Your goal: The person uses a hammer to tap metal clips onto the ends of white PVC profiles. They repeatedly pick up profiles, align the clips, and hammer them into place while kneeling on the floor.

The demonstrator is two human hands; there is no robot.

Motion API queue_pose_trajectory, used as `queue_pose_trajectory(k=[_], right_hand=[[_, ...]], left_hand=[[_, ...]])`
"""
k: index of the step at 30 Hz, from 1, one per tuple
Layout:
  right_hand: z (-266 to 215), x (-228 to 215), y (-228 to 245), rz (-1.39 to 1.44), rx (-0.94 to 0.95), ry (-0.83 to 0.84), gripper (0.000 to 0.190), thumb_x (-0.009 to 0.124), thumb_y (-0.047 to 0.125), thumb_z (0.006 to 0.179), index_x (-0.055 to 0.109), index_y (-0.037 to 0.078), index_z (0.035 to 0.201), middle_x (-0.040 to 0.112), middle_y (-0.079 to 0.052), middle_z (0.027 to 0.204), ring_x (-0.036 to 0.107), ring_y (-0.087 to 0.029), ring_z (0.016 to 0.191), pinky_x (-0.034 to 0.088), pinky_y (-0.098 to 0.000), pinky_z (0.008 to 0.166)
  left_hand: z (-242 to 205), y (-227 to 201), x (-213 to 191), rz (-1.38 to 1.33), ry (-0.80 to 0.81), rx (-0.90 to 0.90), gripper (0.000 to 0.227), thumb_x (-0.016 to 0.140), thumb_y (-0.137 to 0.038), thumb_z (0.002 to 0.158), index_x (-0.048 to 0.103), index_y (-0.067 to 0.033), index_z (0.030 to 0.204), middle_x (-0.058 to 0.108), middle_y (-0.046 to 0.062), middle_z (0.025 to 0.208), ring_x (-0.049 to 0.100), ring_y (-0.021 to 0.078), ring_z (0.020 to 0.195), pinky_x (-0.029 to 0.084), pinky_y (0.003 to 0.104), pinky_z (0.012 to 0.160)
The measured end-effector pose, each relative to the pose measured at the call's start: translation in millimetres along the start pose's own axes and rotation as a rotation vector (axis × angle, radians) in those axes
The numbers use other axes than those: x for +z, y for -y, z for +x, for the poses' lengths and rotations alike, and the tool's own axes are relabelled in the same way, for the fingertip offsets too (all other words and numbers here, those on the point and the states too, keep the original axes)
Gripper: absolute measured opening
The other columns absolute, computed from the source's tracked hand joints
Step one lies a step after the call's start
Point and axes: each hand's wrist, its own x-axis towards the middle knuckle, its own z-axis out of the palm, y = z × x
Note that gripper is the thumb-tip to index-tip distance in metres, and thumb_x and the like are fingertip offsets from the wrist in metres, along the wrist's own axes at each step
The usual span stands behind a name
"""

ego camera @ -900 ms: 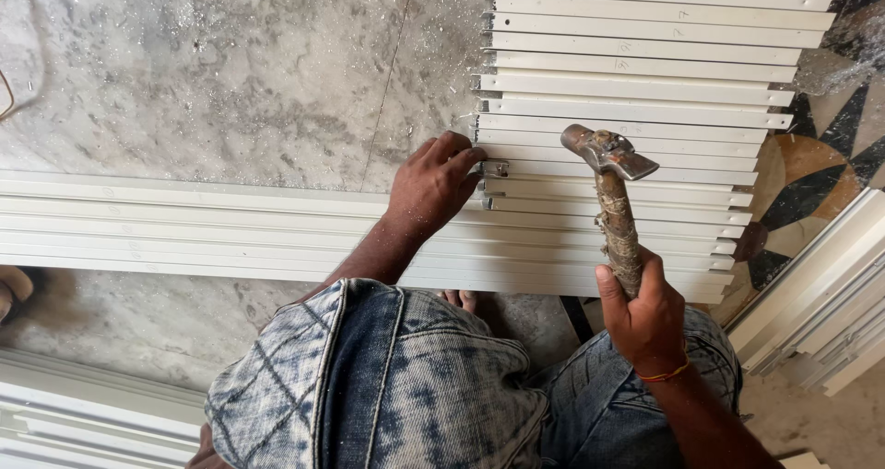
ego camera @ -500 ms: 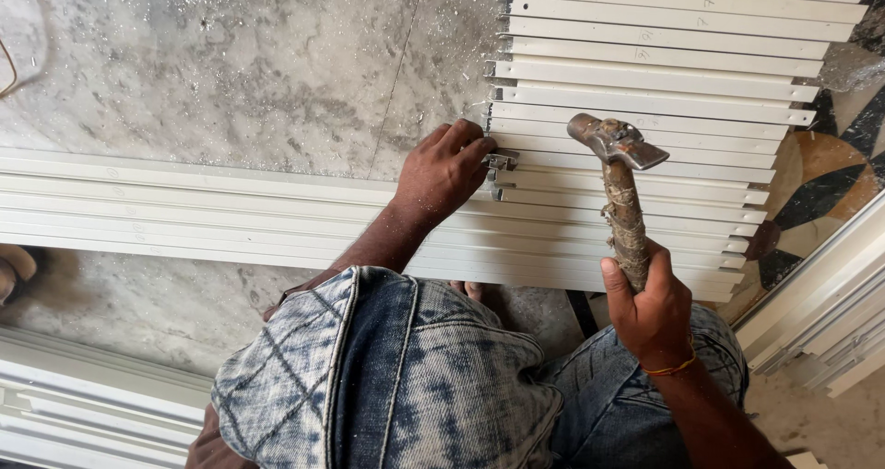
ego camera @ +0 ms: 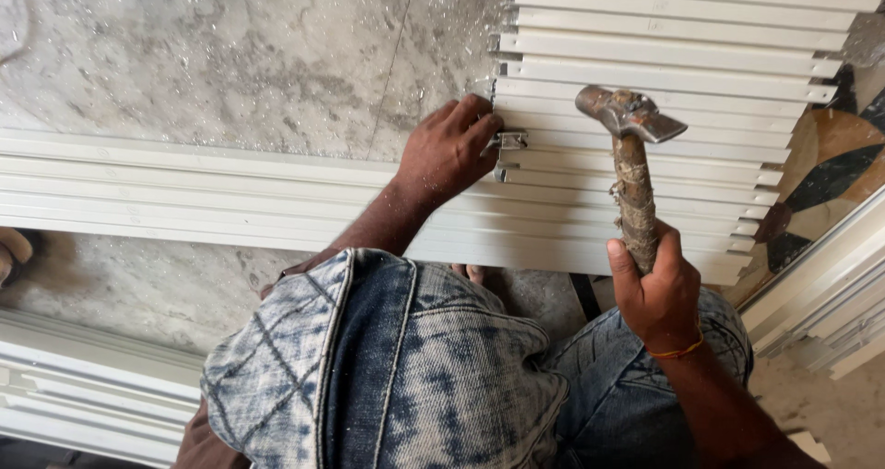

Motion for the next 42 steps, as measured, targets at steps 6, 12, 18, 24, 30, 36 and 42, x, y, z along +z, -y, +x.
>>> queue_pose_trajectory(k=[6, 12, 18, 24, 30, 36, 42], right_hand=[[-2.2, 2.7, -5.9, 0.025, 0.058, 0.040, 0.046, 0.063, 0.034, 0.108, 0.055, -0.005, 0.131, 0.073, -0.016, 0.094, 0.075, -0.027, 0.084, 0.058, -0.0371, 0.071], [-0.3, 3.4, -1.9, 0.011, 0.041, 0.036, 0.044, 0.064, 0.032, 0.108, 0.055, -0.004, 0.131, 0.073, -0.016, 0.096, 0.075, -0.028, 0.087, 0.059, -0.0381, 0.074], [-1.7, 6.1, -1.1, 0.045, 0.049, 0.038, 0.044, 0.064, 0.032, 0.108, 0.055, -0.004, 0.131, 0.074, -0.016, 0.100, 0.075, -0.028, 0.089, 0.059, -0.0383, 0.076], [-1.2, 7.8, 1.2, 0.035, 0.023, 0.038, 0.043, 0.064, 0.030, 0.109, 0.054, -0.004, 0.132, 0.074, -0.017, 0.104, 0.075, -0.028, 0.094, 0.059, -0.0382, 0.081], [-2.2, 10.0, -0.3, 0.052, -0.012, 0.040, 0.042, 0.064, 0.030, 0.111, 0.053, -0.004, 0.133, 0.074, -0.016, 0.106, 0.075, -0.026, 0.095, 0.060, -0.0371, 0.082], [-3.3, 11.9, 0.3, 0.032, -0.005, 0.054, 0.041, 0.063, 0.028, 0.110, 0.053, -0.003, 0.133, 0.074, -0.015, 0.100, 0.075, -0.024, 0.090, 0.060, -0.0357, 0.077], [-6.4, 11.5, 2.3, 0.046, -0.050, 0.040, 0.039, 0.064, 0.026, 0.111, 0.053, -0.004, 0.133, 0.074, -0.017, 0.106, 0.075, -0.026, 0.093, 0.060, -0.0368, 0.080]], left_hand=[[-2.7, 11.5, 8.6, 0.006, 0.010, 0.047, 0.029, 0.080, -0.018, 0.090, 0.066, -0.0089, 0.113, 0.063, 0.008, 0.116, 0.068, 0.0213, 0.101, 0.063, 0.033, 0.080], [-1.8, 9.5, -1.3, -0.017, 0.010, 0.055, 0.026, 0.078, -0.015, 0.094, 0.065, -0.0090, 0.117, 0.062, 0.006, 0.118, 0.068, 0.0205, 0.103, 0.063, 0.033, 0.085], [-4.2, 9.6, 0.2, -0.016, 0.013, 0.045, 0.030, 0.079, -0.018, 0.095, 0.064, -0.0087, 0.120, 0.062, 0.007, 0.119, 0.068, 0.0215, 0.103, 0.063, 0.033, 0.083], [-5.0, 7.7, 1.7, -0.012, 0.000, 0.033, 0.030, 0.077, -0.020, 0.097, 0.062, -0.0093, 0.121, 0.060, 0.007, 0.119, 0.067, 0.0211, 0.103, 0.062, 0.034, 0.083], [-6.1, 8.2, 3.6, 0.017, -0.042, 0.051, 0.028, 0.076, -0.018, 0.099, 0.061, -0.0096, 0.121, 0.059, 0.006, 0.119, 0.067, 0.0202, 0.101, 0.063, 0.034, 0.083], [-7.7, 9.8, 6.5, 0.028, -0.066, 0.064, 0.029, 0.077, -0.016, 0.097, 0.060, -0.0096, 0.120, 0.059, 0.006, 0.117, 0.067, 0.0205, 0.100, 0.063, 0.034, 0.081], [-8.5, 11.9, 10.5, 0.036, -0.078, 0.066, 0.030, 0.077, -0.013, 0.096, 0.059, -0.0101, 0.121, 0.058, 0.005, 0.117, 0.068, 0.0192, 0.102, 0.063, 0.033, 0.082]])
